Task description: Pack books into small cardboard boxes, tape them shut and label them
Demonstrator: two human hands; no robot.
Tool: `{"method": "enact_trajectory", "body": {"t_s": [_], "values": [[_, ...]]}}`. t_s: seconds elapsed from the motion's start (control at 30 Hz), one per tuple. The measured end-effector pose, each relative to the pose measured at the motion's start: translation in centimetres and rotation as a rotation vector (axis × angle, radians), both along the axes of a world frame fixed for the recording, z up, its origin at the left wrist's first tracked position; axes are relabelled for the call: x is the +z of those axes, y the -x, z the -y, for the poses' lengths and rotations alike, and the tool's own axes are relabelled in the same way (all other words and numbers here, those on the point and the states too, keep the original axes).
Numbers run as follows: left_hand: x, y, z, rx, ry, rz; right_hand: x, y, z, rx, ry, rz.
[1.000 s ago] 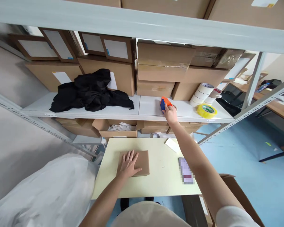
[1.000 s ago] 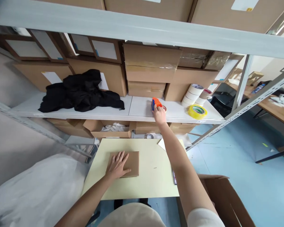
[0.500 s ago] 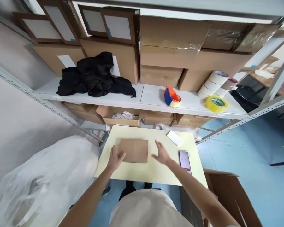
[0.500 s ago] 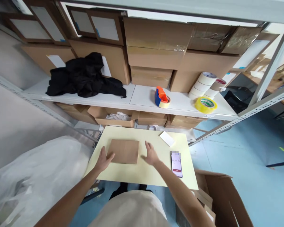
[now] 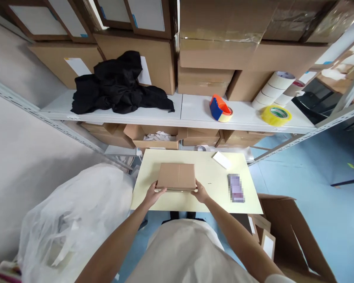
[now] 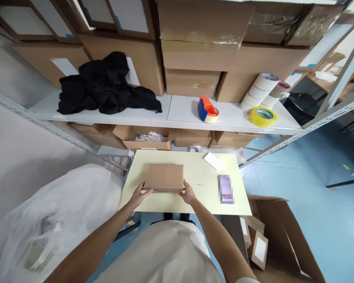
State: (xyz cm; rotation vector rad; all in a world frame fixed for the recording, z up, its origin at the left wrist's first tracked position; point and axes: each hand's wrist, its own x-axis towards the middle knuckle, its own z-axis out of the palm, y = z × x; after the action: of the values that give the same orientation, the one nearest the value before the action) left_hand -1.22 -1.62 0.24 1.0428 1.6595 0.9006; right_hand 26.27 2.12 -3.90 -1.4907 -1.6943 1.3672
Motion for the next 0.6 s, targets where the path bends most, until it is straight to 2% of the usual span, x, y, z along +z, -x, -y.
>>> {"method": "enact_trajectory", "body": {"t_s": [0.1,0.27,0.43,0.5,0.6], "values": [[0.7,-0.2,-0.7,-0.031,-0.06,-0.039,1.4,-1.6,0.2,-0.073,0.02,0.015],[2.2,-0.8,-2.9,-0.129,-0.205,-0.168,5.3,-3.5,0.1,-0.085,0.014,0.016],[3.3,-1.6,-4.4,-0.199,-0.211,-0.302,8.8,-3.3,-0.8,-0.196,0.058,0.19],[3.3,-1.8,-4.8,-0.217,-0.183,-0.37,9.4,-3.1,-1.2,-0.219,0.074,0.241],[2.8,-2.1,-5.3,-0.22,-0.149,-0.41,9.1,-2.9,-1.6,-0.216,0.112,0.239]]}}
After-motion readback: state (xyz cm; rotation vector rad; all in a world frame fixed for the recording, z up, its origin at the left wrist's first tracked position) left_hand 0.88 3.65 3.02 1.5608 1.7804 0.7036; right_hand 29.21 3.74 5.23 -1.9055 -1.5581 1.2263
